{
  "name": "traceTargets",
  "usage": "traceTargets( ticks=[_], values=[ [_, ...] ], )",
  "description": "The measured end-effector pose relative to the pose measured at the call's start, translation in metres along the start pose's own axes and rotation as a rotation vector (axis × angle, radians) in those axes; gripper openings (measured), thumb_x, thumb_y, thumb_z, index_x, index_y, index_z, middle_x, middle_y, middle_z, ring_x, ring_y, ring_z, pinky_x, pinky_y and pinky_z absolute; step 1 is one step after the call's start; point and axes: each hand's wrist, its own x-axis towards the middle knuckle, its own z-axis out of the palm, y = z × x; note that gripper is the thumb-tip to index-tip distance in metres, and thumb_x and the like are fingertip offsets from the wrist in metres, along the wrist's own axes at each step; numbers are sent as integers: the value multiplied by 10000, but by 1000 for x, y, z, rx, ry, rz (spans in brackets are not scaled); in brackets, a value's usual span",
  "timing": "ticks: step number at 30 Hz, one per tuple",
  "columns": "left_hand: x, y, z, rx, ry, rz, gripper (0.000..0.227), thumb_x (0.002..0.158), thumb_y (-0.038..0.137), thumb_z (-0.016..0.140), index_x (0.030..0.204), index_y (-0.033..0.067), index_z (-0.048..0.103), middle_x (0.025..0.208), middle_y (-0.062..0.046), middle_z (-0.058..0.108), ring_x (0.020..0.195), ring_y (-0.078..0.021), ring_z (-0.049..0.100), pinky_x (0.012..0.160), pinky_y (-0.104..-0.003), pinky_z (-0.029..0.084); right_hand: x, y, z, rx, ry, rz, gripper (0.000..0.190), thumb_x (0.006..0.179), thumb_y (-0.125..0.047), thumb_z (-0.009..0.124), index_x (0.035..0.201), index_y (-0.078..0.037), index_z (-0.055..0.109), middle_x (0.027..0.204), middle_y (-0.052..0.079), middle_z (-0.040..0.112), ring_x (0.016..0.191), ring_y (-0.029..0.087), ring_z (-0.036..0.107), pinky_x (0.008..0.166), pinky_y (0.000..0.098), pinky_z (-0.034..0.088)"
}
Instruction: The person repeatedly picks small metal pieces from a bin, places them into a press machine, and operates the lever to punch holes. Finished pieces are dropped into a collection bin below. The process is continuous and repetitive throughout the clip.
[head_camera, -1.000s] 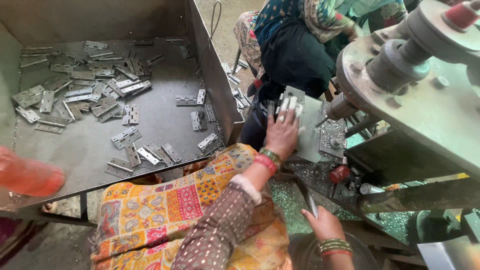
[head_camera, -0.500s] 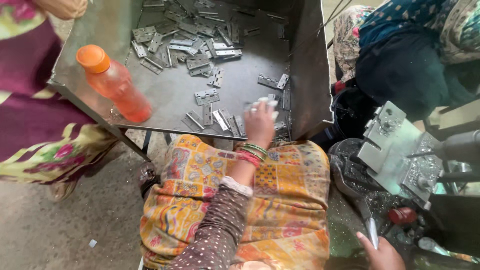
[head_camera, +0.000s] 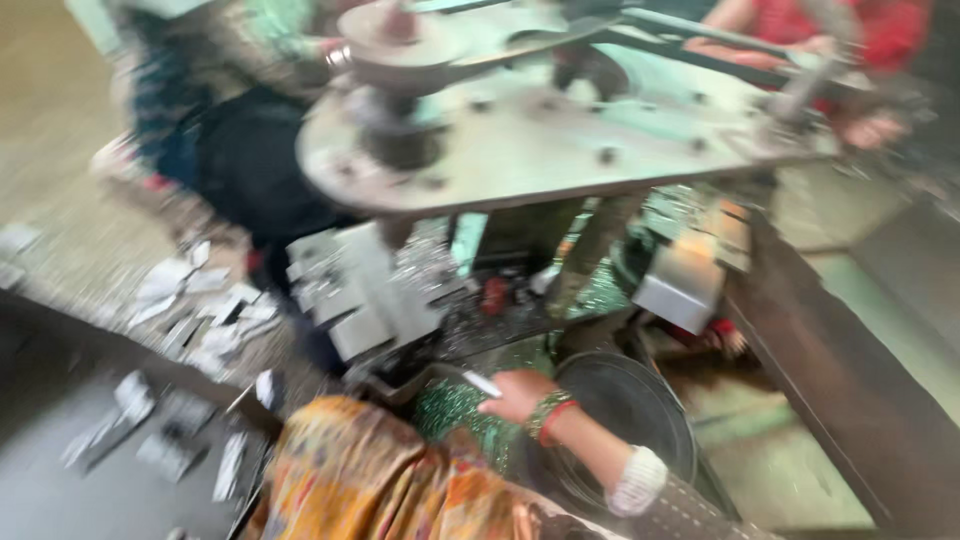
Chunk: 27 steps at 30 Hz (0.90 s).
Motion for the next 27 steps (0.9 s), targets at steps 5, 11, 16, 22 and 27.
traceTargets(
  ticks=[5, 11, 16, 22, 27],
  values=[
    [12, 131, 51, -21, 51, -47, 382, 805, 297, 783, 1067, 37, 685, 986, -196, 699, 930, -401, 675, 812, -490, 540, -8, -12, -5, 45, -47, 40, 444, 850, -498, 728, 994, -78, 723, 896, 173, 726, 842, 367, 719, 764, 489, 549],
    [12, 181, 42, -114, 134, -13, 302, 826, 206, 735, 1086, 57, 691, 977, -188, 700, 912, -396, 677, 798, -481, 545, -12, -15, -7, 12, -14, 4, 449, 864, -488, 743, 963, -51, 727, 857, 194, 712, 831, 390, 705, 759, 502, 542],
    [-14, 172, 13, -283, 220, 214, 264, 843, 130, 695, 1101, 74, 697, 970, -182, 701, 897, -391, 679, 787, -473, 549, -11, -7, -7, 85, 9, -48, 425, 857, -478, 744, 960, -66, 728, 854, 183, 715, 823, 382, 702, 755, 495, 538],
    [-21, 286, 5, 130, 84, 514, 451, 973, 410, 593, 1176, 23, 705, 1218, -165, 689, 1135, -324, 649, 891, -466, 527, 7, 6, 6, 72, -69, 40, 487, 861, -570, 664, 975, -98, 697, 868, 144, 753, 826, 339, 736, 760, 476, 560],
    [-62, 294, -22, 65, 203, 541, 522, 931, 435, 551, 1212, 20, 697, 1421, -151, 578, 1368, -318, 480, 1155, -528, 311, 9, 11, 6, -50, -14, 10, 583, 853, -658, 618, 945, -86, 683, 903, 179, 746, 892, 391, 720, 801, 501, 555]
  ],
)
